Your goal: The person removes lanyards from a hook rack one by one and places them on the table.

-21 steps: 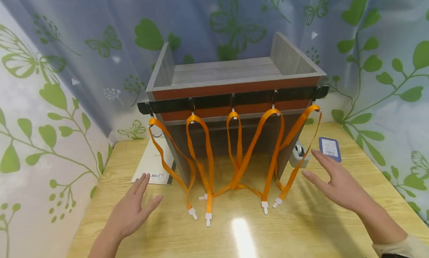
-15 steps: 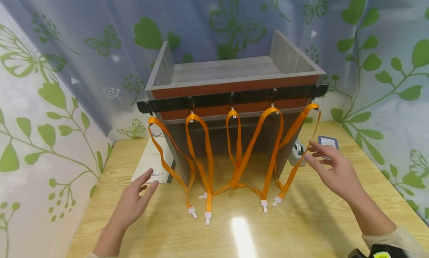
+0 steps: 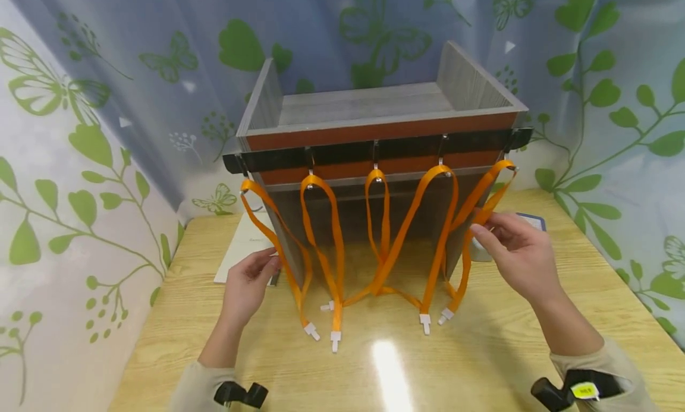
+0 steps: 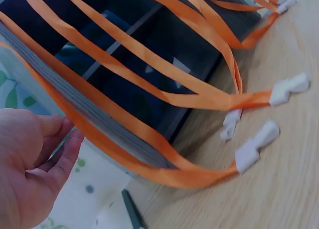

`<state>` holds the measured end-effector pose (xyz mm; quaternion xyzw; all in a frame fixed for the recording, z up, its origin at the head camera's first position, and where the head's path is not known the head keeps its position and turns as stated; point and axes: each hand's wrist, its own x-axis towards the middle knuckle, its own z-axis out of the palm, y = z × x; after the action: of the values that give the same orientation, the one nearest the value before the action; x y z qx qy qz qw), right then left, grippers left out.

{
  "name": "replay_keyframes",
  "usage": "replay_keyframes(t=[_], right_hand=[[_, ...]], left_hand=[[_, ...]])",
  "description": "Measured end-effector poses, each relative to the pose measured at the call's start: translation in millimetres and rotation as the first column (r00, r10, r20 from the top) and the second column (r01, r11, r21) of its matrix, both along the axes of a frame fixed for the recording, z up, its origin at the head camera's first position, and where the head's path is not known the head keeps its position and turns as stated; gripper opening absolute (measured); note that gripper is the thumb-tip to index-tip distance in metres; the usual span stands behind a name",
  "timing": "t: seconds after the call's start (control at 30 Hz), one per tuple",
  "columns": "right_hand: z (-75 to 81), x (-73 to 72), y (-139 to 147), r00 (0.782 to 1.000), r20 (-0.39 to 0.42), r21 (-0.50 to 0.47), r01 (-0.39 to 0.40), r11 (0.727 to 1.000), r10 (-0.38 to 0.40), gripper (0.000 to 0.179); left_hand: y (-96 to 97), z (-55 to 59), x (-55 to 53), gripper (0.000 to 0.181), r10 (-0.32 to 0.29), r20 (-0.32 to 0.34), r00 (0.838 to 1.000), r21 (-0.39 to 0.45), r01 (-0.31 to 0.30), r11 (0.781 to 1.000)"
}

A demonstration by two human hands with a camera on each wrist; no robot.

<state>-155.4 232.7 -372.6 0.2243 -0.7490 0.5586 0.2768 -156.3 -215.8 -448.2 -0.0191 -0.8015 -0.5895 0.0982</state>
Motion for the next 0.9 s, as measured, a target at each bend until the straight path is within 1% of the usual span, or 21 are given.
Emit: replay_keyframes(t=[0.07, 0.13, 0.2, 0.27, 0.33, 0.4, 0.53, 0.6, 0.7, 0.77, 0.8, 0.9], right_hand=[[2.0, -2.4, -5, 1.0, 0.001, 0.03, 0.031, 0.999, -0.031, 0.012], [3.0, -5.2, -8, 0.998, 0.018, 0.033, 0.066, 0.997, -0.066, 0.01], [4.2, -6.9, -10, 0.993, 0.057, 0.025, 0.098, 0.995, -0.099, 0.007], [4.7, -8.0, -12, 0.986, 0.116, 0.008, 0.118, 0.993, -0.118, 0.005], [5.0, -8.3, -13, 0.976, 0.174, -0.007, 0.13, 0.991, -0.127, 0.006], [4.4, -8.7, -13, 0.971, 0.2, -0.006, 0.135, 0.991, -0.132, 0.006], [2.9, -9.3, -12, 0.968, 0.205, 0.001, 0.146, 0.989, -0.143, 0.007], [2.5, -9.8, -11, 0.97, 0.2, -0.006, 0.142, 0.99, -0.138, 0.007], [2.6, -10.8, -9, 0.974, 0.198, -0.035, 0.122, 0.992, -0.113, 0.005], [3.5, -11.4, -7, 0.979, 0.185, -0.045, 0.097, 0.994, -0.087, 0.004], [4.2, -11.6, -6, 0.983, 0.174, -0.057, 0.076, 0.995, -0.065, 0.004], [9.7, -10.5, -3, 0.988, 0.149, -0.049, 0.044, 0.998, -0.037, 0.005]], left_hand=[[3.2, 0.4, -3.1, 0.026, 0.012, 0.028, 1.0, -0.001, -0.012, 1.0], [5.4, 0.0, -5.9, 0.026, 0.029, 0.053, 0.998, 0.001, -0.029, 1.0], [7.0, 0.6, -8.4, 0.025, 0.042, 0.063, 0.997, 0.023, -0.043, 0.999], [7.5, 1.6, -10.0, 0.024, 0.052, 0.067, 0.996, 0.049, -0.055, 0.997], [7.2, 3.5, -10.0, 0.024, 0.041, 0.068, 0.997, 0.085, -0.046, 0.995], [5.9, 4.0, -9.7, 0.024, 0.015, 0.078, 0.997, 0.122, -0.025, 0.992], [2.6, 3.2, -8.1, 0.021, -0.065, 0.094, 0.994, 0.163, 0.049, 0.985], [2.3, 2.6, -7.9, 0.02, -0.103, 0.079, 0.992, 0.162, 0.089, 0.983], [3.4, 1.8, -7.7, 0.022, -0.122, 0.049, 0.991, 0.124, 0.115, 0.986], [5.0, 1.4, -8.4, 0.024, -0.117, 0.017, 0.993, 0.103, 0.115, 0.988], [5.5, 1.5, -8.6, 0.026, -0.109, 0.005, 0.994, 0.094, 0.108, 0.99], [7.7, 3.8, -8.8, 0.028, -0.082, -0.041, 0.996, 0.085, 0.085, 0.993]])
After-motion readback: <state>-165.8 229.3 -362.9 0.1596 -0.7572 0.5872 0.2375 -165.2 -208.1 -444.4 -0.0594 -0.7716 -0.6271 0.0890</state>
